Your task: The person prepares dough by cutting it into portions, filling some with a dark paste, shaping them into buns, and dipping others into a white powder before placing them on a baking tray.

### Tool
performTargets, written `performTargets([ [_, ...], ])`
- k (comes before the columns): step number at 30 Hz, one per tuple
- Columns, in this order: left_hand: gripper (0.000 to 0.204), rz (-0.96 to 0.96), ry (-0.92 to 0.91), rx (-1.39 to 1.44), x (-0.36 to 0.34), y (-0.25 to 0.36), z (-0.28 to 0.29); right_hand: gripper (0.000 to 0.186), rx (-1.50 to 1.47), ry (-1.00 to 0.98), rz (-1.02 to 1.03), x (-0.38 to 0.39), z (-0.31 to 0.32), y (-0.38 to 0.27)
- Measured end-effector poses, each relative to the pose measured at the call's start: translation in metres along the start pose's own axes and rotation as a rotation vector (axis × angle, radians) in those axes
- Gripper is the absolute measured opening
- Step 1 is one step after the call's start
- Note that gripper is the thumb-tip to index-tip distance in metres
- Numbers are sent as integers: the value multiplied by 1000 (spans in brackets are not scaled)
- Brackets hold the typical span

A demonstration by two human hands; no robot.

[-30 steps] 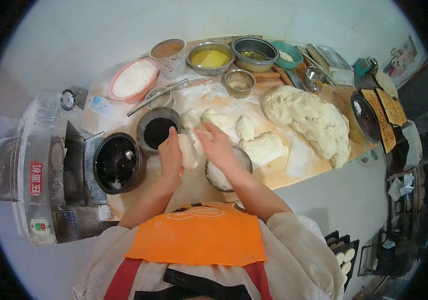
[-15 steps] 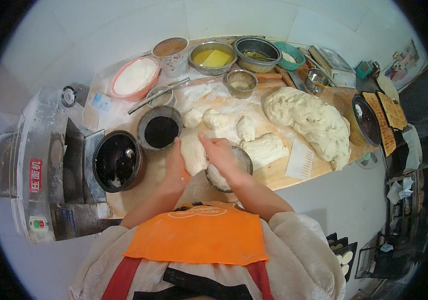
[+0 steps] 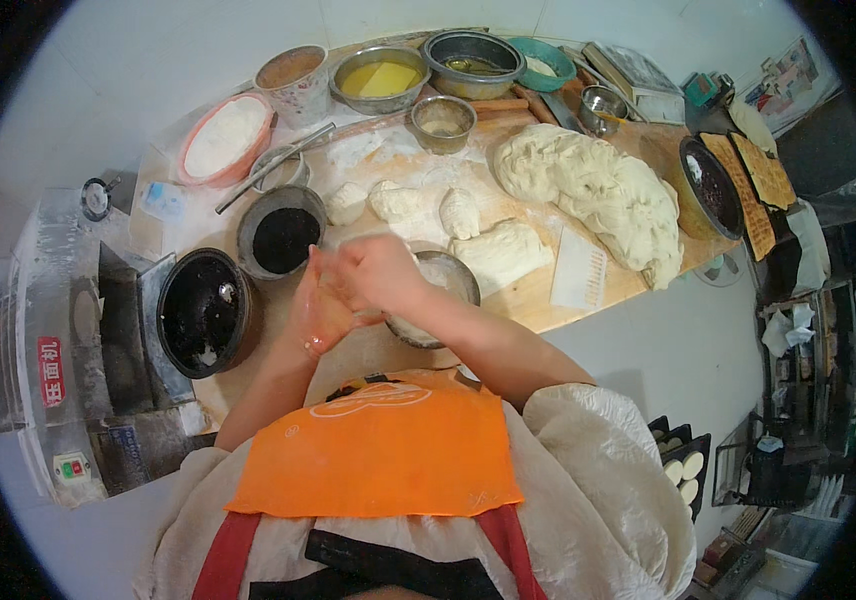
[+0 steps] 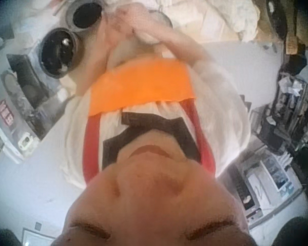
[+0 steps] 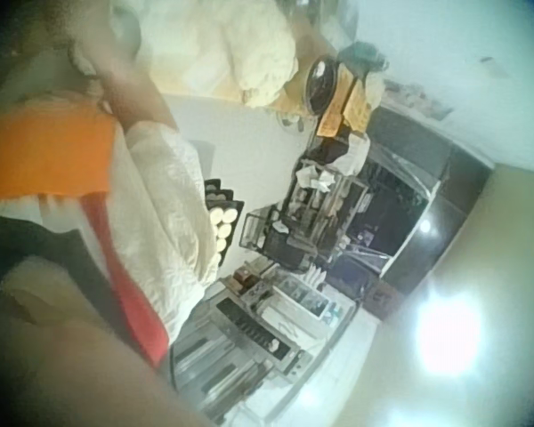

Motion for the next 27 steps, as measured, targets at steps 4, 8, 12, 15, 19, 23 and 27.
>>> performTargets([
  [4, 39, -39, -208, 111, -33, -13, 70, 27, 450, -89, 704, 37, 15, -7],
  [8, 36, -382, 4, -78, -22, 11, 32, 30, 714, 369, -80, 104, 78, 49],
  [12, 36, -338, 53, -323, -19, 17, 30, 34, 374, 24, -787, 140, 73, 79],
  [15, 36, -257, 24, -290, -31, 10, 45, 39, -41, 68, -675, 143, 59, 98],
  [19, 37, -236, 20, -103, -47, 2, 56, 32, 312, 102, -414, 142, 46, 78],
  [23, 38, -172, 36, -69, -58, -4, 56, 31, 392, 13, -278, 132, 5, 50],
  [27, 43, 76, 24, -269, -78, -19, 65, 36, 566, -53, -206, 142, 5, 60],
])
Point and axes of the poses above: each hand's wrist, its own x-axis away from the middle knuckle, its own z-axis out of the back of the hand, y = z × x, the point moved 1 cm from there along -x, towards the middle knuckle, and after that the axes turned 8 degrees about -y, right-handed, at the moved point
